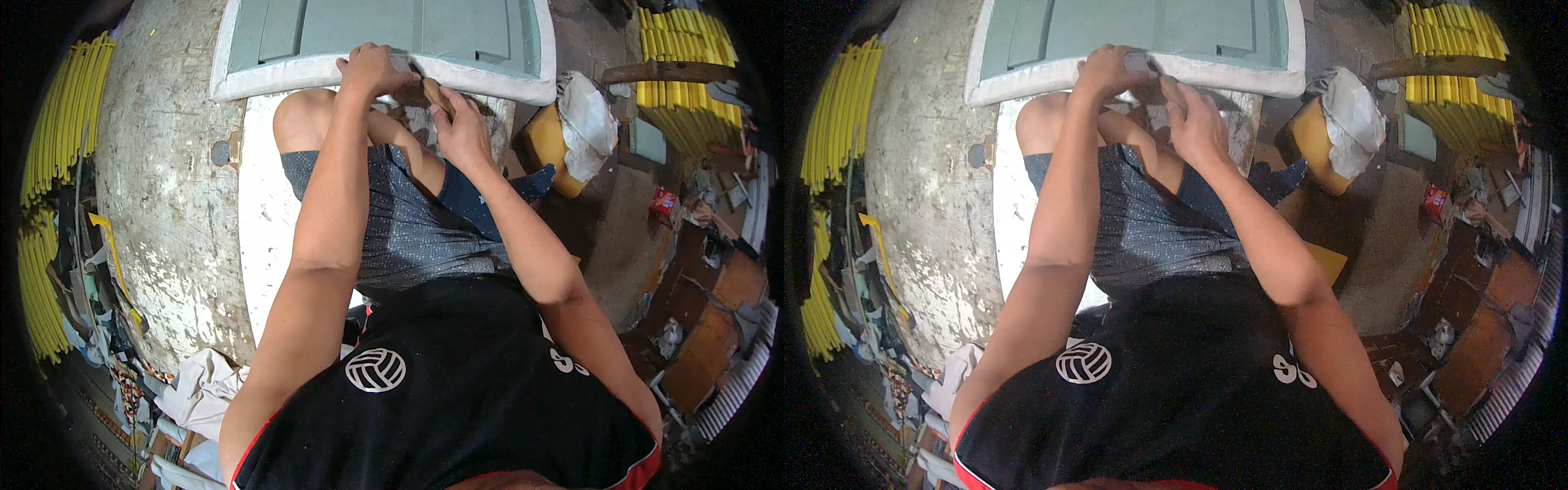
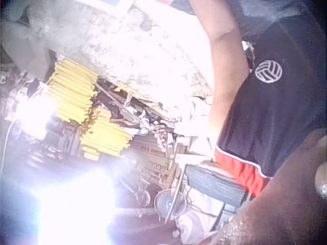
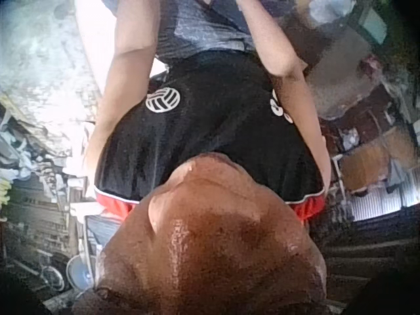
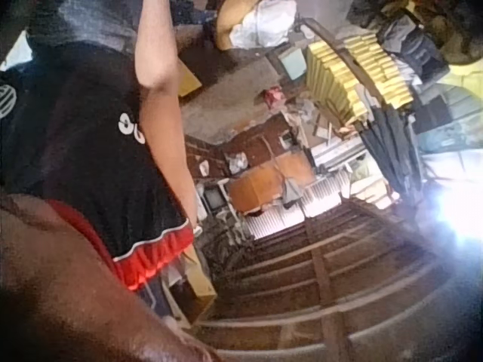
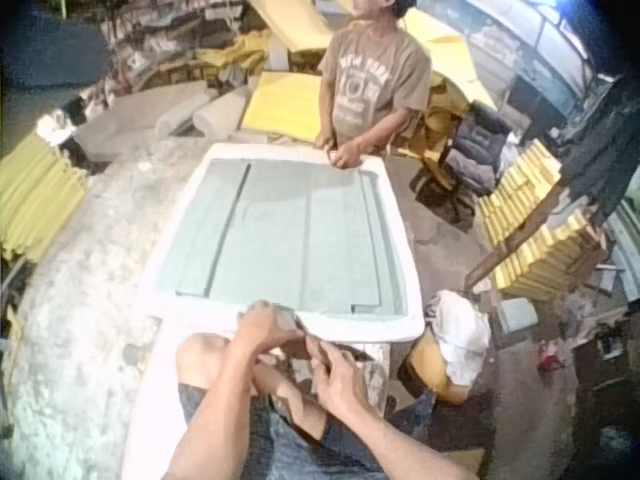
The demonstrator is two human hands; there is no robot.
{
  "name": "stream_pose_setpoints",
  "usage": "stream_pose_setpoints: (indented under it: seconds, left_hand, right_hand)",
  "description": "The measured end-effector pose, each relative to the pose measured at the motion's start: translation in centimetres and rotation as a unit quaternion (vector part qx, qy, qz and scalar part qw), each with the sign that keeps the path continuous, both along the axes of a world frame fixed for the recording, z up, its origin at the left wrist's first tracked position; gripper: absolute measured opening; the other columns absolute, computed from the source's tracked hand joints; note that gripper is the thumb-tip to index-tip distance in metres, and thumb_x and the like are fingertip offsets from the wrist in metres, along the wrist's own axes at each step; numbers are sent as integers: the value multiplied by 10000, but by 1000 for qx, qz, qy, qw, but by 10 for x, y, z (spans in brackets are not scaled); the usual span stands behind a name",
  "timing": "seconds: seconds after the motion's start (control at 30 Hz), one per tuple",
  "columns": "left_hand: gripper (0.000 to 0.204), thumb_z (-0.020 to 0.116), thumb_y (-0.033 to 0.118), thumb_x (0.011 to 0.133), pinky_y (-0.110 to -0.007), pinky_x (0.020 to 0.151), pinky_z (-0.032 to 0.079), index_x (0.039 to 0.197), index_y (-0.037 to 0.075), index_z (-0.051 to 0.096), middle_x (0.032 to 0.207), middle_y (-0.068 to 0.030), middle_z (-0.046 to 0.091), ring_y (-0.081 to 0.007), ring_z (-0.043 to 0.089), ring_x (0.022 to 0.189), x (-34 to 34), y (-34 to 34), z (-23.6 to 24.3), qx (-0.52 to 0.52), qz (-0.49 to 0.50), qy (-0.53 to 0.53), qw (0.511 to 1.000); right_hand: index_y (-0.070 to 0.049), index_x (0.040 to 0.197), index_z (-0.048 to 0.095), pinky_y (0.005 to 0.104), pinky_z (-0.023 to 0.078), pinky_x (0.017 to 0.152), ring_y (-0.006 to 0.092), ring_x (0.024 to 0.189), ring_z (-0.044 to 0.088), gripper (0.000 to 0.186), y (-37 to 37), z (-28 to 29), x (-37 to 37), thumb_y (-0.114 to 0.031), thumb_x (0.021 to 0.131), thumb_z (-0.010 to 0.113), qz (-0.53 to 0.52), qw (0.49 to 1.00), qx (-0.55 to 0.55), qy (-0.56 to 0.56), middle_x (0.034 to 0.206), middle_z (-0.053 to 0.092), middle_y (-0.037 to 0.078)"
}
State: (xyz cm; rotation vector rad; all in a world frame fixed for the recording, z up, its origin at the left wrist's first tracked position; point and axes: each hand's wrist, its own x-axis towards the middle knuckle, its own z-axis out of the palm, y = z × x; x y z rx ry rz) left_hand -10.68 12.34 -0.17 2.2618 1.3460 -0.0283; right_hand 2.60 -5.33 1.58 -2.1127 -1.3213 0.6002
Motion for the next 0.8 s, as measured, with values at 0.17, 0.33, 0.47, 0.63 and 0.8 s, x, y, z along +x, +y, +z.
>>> stream_pose_setpoints:
  seconds: [0.17, 0.33, 0.47, 0.63, 0.8]
  left_hand:
    - [876, 788, 665, 723, -706, 1118, 330, 1322, 37, 672, 1412, -219, 606, -416, 499, 1386, 3, 1, -5, 5, 13, -5, 1000]
    - [884, 781, 677, 724, -711, 1112, 334, 1319, 32, 675, 1410, -214, 608, -413, 506, 1381, 5, 0, -5, 13, 21, -18, 1000]
    - [911, 767, 714, 719, -719, 1103, 338, 1309, 26, 680, 1387, -219, 622, -422, 519, 1366, 5, -1, 1, 4, 20, -1, 1000]
    - [915, 763, 740, 710, -725, 1090, 347, 1276, 23, 697, 1349, -229, 642, -427, 548, 1334, 5, 0, -3, 29, 24, -12, 999]
    - [904, 761, 737, 714, -733, 1088, 345, 1268, 25, 703, 1342, -235, 644, -433, 553, 1327, 5, 0, -6, 26, 24, -20, 999]
  right_hand:
    - [-69, 1426, 554, 545, 487, 961, 486, 1122, 604, 468, -3, 7, -8, -278, 1008, 583, -1, 999, -29, -15, 1231, 596, 265]
    - [-55, 1411, 574, 513, 489, 958, 472, 1118, 606, 453, -3, 6, -14, -263, 1009, 603, -19, 999, 3, -26, 1207, 619, 265]
    - [-51, 1418, 569, 509, 487, 962, 464, 1121, 605, 457, -3, 9, -13, -264, 1015, 597, -15, 1000, -21, -16, 1198, 618, 264]
    - [-47, 1417, 570, 503, 483, 974, 461, 1126, 604, 464, -3, 4, -13, -267, 1010, 607, -12, 1000, -6, -16, 1190, 620, 264]
    - [-23, 1405, 557, 535, 485, 971, 488, 1147, 589, 462, -3, 2, -15, -255, 1007, 593, -15, 1000, 17, -2, 1267, 590, 272]
